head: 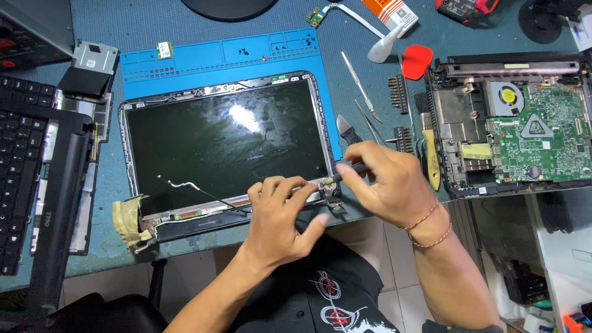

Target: The person removes the black plastic bezel from a laptop screen, then uses a screwdriver to unscrew and remove small metal brackets from the screen corners. The bezel is set aside and the brackets are placed on the workbench.

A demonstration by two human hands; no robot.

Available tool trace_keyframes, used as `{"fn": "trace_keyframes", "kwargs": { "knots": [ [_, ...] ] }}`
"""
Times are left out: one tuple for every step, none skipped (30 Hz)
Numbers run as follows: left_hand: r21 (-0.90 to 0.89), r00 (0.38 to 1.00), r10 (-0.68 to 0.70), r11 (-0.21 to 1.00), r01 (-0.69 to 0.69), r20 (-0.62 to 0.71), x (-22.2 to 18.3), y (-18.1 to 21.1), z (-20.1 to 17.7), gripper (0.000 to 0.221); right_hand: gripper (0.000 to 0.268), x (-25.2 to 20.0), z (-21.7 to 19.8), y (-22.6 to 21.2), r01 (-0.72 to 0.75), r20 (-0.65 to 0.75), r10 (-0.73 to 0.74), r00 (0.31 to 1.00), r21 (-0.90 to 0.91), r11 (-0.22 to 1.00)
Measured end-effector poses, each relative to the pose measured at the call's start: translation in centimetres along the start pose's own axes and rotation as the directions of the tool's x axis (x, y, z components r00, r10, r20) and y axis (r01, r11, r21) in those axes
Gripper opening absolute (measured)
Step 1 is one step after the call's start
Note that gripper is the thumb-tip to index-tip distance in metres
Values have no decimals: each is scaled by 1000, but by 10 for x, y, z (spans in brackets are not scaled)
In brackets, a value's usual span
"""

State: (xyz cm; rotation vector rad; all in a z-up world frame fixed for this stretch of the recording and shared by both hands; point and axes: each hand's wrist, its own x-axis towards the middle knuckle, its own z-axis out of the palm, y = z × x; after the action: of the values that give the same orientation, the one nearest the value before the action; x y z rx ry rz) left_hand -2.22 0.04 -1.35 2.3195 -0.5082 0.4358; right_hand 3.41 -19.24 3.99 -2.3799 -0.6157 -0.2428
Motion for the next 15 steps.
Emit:
{"fn": "trace_keyframes", "kwargs": {
  "knots": [
    [2, 1000, -2, 1000, 2, -1, 3, -1, -1, 42, 9, -2, 0, 6, 2, 1, -2, 1000, 2, 1000],
    [-43, 998, -52, 998, 51, -24, 6, -2, -3, 32, 11, -3, 1, 13, -84, -75, 86, 993, 36, 996],
    [-88, 994, -101, 991, 97, -47, 9, -4, -5, 22, 14, -4, 1, 19, -164, -148, 174, 974, 78, 983],
    [-85, 994, -102, 992, 97, -50, 12, -7, -4, 22, 14, -7, 7, 22, -160, -148, 170, 974, 80, 984],
    [-192, 988, -146, 972, 136, -42, 14, -11, -4, 21, 13, -9, 14, 24, -233, -156, 306, 939, 364, 902],
    [-297, 981, -189, 939, 172, -29, 17, -15, -4, 21, 13, -10, 21, 27, -275, -119, 433, 894, 618, 737],
    [-287, 981, -191, 942, 173, -36, 18, -15, -4, 21, 13, -12, 28, 31, -267, -117, 425, 898, 624, 735],
    [-383, 965, -259, 895, 229, -29, 20, -15, -5, 21, 16, -14, 36, 35, -296, -62, 492, 868, 731, 615],
    [-477, 947, -320, 835, 274, -16, 23, -15, -5, 20, 18, -16, 42, 39, -314, -2, 548, 836, 819, 481],
    [-470, 948, -317, 841, 269, -25, 26, -15, -7, 20, 18, -16, 48, 41, -305, -4, 540, 841, 823, 480],
    [-499, 941, -337, 823, 271, -44, 27, -14, -8, 18, 16, -16, 55, 42, -342, 74, 603, 794, 875, 343],
    [-529, 932, -357, 804, 272, -63, 29, -14, -9, 16, 15, -17, 62, 44, -369, 160, 651, 742, 908, 197],
    [-523, 932, -357, 808, 272, -66, 30, -13, -10, 16, 15, -15, 64, 43, -366, 162, 646, 745, 910, 193],
    [-538, 923, -373, 799, 268, -95, 30, -13, -11, 16, 14, -14, 67, 43, -378, 195, 645, 739, 913, 157],
    [-554, 912, -391, 789, 264, -122, 31, -12, -10, 15, 14, -14, 69, 43, -391, 228, 643, 731, 912, 121]
  ]
}}
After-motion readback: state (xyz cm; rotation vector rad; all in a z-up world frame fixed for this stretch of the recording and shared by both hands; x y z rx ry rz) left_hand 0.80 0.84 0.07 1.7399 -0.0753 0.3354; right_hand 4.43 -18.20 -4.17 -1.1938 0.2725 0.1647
